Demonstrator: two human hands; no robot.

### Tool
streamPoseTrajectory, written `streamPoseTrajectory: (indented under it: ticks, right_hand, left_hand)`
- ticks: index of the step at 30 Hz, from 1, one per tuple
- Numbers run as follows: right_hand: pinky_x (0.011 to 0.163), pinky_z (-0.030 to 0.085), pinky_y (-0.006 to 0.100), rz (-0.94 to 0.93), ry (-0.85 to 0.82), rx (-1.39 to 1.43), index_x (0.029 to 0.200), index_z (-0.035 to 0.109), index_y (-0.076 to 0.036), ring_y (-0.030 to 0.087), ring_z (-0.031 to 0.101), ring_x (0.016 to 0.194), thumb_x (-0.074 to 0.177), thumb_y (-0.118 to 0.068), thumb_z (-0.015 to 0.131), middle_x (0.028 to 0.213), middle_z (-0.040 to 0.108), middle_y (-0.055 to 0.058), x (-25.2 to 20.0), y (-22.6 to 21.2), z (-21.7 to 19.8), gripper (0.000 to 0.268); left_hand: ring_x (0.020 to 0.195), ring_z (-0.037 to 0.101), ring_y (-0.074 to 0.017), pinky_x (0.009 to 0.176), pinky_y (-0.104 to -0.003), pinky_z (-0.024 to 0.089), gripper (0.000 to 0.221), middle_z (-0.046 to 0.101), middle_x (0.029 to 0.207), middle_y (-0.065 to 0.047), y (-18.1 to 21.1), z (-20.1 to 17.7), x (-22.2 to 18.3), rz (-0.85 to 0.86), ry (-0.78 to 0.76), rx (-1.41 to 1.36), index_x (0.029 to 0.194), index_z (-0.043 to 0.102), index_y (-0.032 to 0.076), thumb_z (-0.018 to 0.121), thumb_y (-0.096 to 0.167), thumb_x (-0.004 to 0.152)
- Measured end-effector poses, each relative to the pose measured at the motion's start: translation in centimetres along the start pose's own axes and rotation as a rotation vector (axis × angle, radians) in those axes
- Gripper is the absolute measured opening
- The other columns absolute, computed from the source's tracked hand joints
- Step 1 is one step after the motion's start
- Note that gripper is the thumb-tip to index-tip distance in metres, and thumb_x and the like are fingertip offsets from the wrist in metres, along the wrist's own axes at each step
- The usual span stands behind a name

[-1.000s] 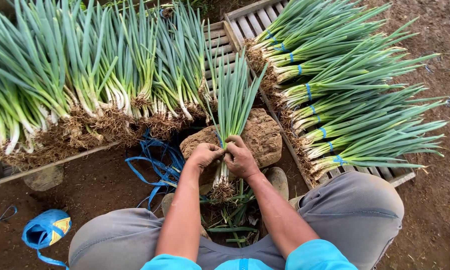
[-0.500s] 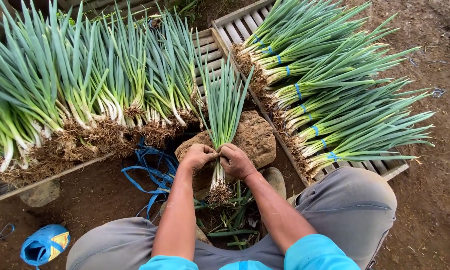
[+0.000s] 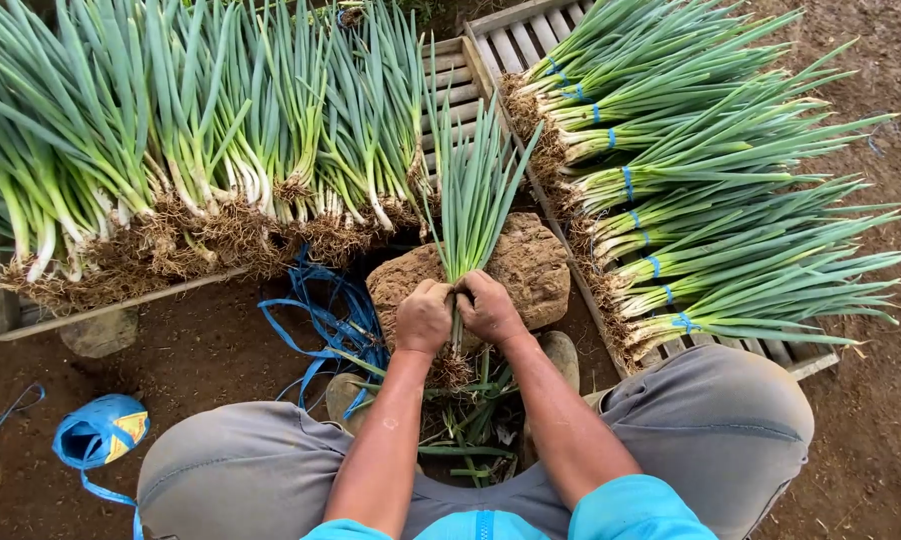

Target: Gathering harvested green onions into bunches and tying them with plastic string for transport.

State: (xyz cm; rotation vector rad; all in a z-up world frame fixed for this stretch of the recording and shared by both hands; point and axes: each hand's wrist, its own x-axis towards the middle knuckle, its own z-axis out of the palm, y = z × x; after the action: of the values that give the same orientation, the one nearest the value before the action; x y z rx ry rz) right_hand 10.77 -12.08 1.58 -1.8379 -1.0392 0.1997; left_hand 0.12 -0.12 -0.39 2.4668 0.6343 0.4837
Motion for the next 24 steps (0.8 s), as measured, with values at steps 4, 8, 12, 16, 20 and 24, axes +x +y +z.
streamPoseTrajectory:
  ticks: [4, 8, 12, 16, 20, 24]
  right_hand:
    - [0.076, 0.059, 0.042, 0.001, 0.000, -0.037, 0.092, 0.067, -0.012, 0.035, 0.071, 0.089, 0.084, -0.005, 0.065, 0.091, 0.068, 0.012, -0.3, 0.3, 0.5, 0.010]
    - [0.078, 0.059, 0.044, -0.011, -0.007, -0.058, 0.094, 0.063, -0.009, 0.038, 0.070, 0.090, 0.086, -0.003, 0.062, 0.091, 0.065, 0.014, -0.2, -0.6, 0.4, 0.010]
    - [0.082, 0.059, 0.043, -0.008, -0.013, -0.059, 0.096, 0.062, -0.009, 0.037, 0.069, 0.093, 0.087, -0.004, 0.064, 0.098, 0.061, 0.011, -0.1, -0.2, 0.8, 0.011]
    - [0.081, 0.059, 0.042, -0.019, 0.022, -0.040, 0.096, 0.062, -0.012, 0.036, 0.069, 0.093, 0.086, -0.003, 0.067, 0.095, 0.060, 0.010, -0.2, -0.6, 0.3, 0.013]
    - [0.082, 0.060, 0.040, -0.023, 0.048, -0.011, 0.095, 0.067, -0.013, 0.033, 0.071, 0.094, 0.086, -0.006, 0.071, 0.098, 0.065, 0.008, -0.4, -1.5, -0.1, 0.012]
    - [0.081, 0.060, 0.038, -0.027, 0.070, -0.015, 0.093, 0.071, -0.013, 0.032, 0.072, 0.091, 0.086, -0.007, 0.072, 0.096, 0.067, 0.007, -0.3, -1.7, 0.0, 0.010]
  left_hand:
    - [0.084, 0.072, -0.0287, 0.071, -0.043, 0.062, 0.017, 0.063, 0.091, -0.003, 0.7, -0.4, -0.1, -0.042, -0.023, 0.017, 0.100, 0.072, 0.019, 0.057, 0.026, 0.094]
    - [0.093, 0.070, -0.0360, 0.080, -0.050, 0.059, 0.017, 0.065, 0.092, -0.010, 1.0, -1.7, 0.1, -0.157, -0.170, -0.094, 0.099, 0.070, 0.015, 0.059, 0.024, 0.089]
    - [0.093, 0.072, -0.0269, 0.079, -0.040, 0.056, 0.014, 0.072, 0.090, -0.010, 2.0, -3.7, 0.7, -0.417, -0.337, -0.484, 0.100, 0.076, 0.016, 0.067, 0.018, 0.089]
    - [0.082, 0.059, -0.0147, 0.070, -0.028, 0.049, 0.011, 0.066, 0.084, -0.003, 2.1, -3.3, 0.3, -0.548, -0.297, -0.767, 0.100, 0.074, 0.010, 0.067, 0.012, 0.093]
    - [0.078, 0.057, -0.0121, 0.064, -0.022, 0.044, 0.008, 0.065, 0.082, -0.003, 2.7, -3.7, 0.2, -0.609, -0.207, -0.865, 0.099, 0.074, 0.009, 0.068, 0.010, 0.094]
    - [0.072, 0.058, -0.0115, 0.061, -0.022, 0.046, 0.004, 0.069, 0.079, -0.003, 2.5, -3.8, 0.6, -0.608, -0.194, -0.819, 0.095, 0.077, 0.012, 0.075, 0.013, 0.091]
